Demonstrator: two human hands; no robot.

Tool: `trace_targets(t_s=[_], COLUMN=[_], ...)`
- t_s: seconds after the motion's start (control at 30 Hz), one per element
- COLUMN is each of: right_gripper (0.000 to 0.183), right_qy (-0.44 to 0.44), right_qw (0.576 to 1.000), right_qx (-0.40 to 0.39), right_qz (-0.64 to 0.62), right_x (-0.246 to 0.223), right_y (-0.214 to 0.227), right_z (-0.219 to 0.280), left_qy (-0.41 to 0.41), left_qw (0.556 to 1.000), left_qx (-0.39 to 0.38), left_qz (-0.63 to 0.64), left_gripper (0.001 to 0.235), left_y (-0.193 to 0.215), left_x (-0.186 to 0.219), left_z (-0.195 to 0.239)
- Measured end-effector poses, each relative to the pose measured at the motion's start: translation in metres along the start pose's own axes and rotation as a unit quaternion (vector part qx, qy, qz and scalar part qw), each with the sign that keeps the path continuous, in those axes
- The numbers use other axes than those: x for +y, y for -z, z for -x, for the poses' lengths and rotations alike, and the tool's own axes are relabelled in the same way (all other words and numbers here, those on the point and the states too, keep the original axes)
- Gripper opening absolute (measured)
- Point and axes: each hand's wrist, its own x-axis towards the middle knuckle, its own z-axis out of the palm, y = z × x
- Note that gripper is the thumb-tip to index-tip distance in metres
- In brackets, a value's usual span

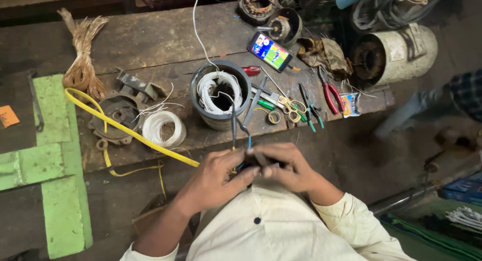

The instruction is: The person strips the insulation from several wires using pliers, twists the exposed strands together, and wraps the connection with electrical tape. They repeat this process for multiple wire pairs on a cluttered workbench.

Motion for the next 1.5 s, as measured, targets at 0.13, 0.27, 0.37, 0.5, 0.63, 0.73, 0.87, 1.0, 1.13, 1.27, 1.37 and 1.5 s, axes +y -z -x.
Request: trace_targets(t_s=[0.13, 0.27, 0.37, 0.5, 0.63, 0.73, 0.87, 1.0, 1.13, 1.27, 1.37, 1.5], right_gripper=[0.049, 0.05, 0.056, 0.034, 0.05, 0.046, 0.051, 0.052, 0.063, 0.068, 0.072, 0.068], right_qy=[0.05, 0.038, -0.006, -0.069, -0.032, -0.116, -0.235, -0.004, 0.105, 0.115, -0.037, 0.128], right_qw=[0.996, 0.995, 0.998, 0.809, 0.892, 0.91, 0.93, 0.938, 0.909, 0.88, 0.885, 0.883], right_qx=[-0.064, -0.056, -0.023, 0.379, 0.427, 0.322, 0.209, 0.195, 0.149, 0.127, 0.23, 0.243], right_qz=[-0.03, -0.072, -0.06, -0.444, -0.146, 0.235, 0.191, 0.288, 0.376, 0.442, 0.403, 0.381], right_x=[-0.006, 0.002, 0.006, -0.013, -0.042, -0.028, -0.006, -0.016, -0.035, -0.032, -0.027, -0.022], right_y=[0.005, 0.006, 0.013, 0.06, 0.122, 0.103, 0.038, 0.006, -0.01, -0.004, 0.007, -0.006], right_z=[0.01, 0.026, 0.038, 0.055, 0.069, 0.056, 0.036, 0.023, 0.015, -0.008, -0.013, 0.001], left_qy=[-0.033, 0.008, 0.018, 0.113, 0.085, 0.06, 0.046, 0.231, 0.138, 0.035, -0.035, 0.074], left_qw=[0.999, 0.998, 0.999, 0.992, 0.989, 0.995, 0.996, 0.971, 0.987, 0.991, 0.985, 0.971], left_qx=[-0.014, -0.04, -0.034, 0.054, 0.119, 0.076, 0.074, 0.028, 0.073, 0.117, 0.135, 0.094], left_qz=[0.018, 0.039, 0.038, -0.002, -0.025, -0.023, -0.011, 0.057, 0.032, 0.058, 0.102, 0.208], left_gripper=[0.028, 0.028, 0.026, 0.021, 0.023, 0.029, 0.031, 0.034, 0.03, 0.028, 0.028, 0.034], left_y=[0.001, -0.002, -0.007, 0.005, 0.022, 0.005, -0.015, -0.02, -0.028, -0.03, -0.033, -0.037], left_x=[0.001, 0.002, 0.001, -0.004, -0.002, 0.0, 0.006, 0.009, 0.001, -0.009, -0.012, -0.015], left_z=[0.003, 0.005, 0.005, 0.006, 0.017, 0.006, -0.003, -0.008, -0.009, -0.011, -0.007, -0.009])
